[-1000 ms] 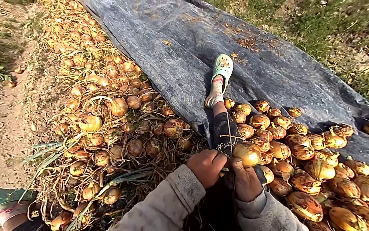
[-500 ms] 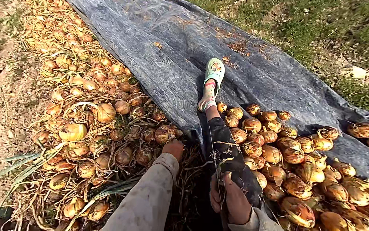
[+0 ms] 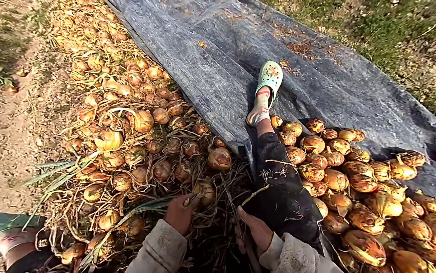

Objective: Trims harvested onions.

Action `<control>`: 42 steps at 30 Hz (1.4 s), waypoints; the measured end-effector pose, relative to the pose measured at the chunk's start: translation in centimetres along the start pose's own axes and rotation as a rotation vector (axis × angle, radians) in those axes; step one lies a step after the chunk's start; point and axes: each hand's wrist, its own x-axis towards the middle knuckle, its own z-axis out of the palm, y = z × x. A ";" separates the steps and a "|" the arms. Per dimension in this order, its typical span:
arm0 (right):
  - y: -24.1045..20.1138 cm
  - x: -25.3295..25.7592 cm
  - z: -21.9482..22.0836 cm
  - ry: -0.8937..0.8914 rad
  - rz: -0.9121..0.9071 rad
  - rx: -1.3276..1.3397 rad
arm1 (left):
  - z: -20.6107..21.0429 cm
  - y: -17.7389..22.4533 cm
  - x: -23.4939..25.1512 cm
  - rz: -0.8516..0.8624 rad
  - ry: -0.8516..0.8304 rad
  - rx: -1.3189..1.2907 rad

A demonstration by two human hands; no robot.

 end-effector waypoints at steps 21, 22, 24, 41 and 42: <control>-1.8 -1.9 -2.0 0.238 -0.966 0.155 | 8.0 9.3 0.4 0.994 0.058 0.373; -2.8 -2.6 -2.8 0.262 -1.022 0.157 | 8.4 10.8 1.7 0.984 0.060 0.347; -4.3 -4.3 -4.8 0.263 -1.074 0.184 | 7.7 13.2 4.3 0.703 -0.054 0.364; -1.7 -2.3 -2.1 -0.100 -0.441 0.166 | 5.8 5.3 15.5 -0.137 -0.386 1.062; -1.7 -2.3 -2.1 -0.092 -0.429 0.151 | 5.5 5.0 14.3 -0.180 -0.372 1.018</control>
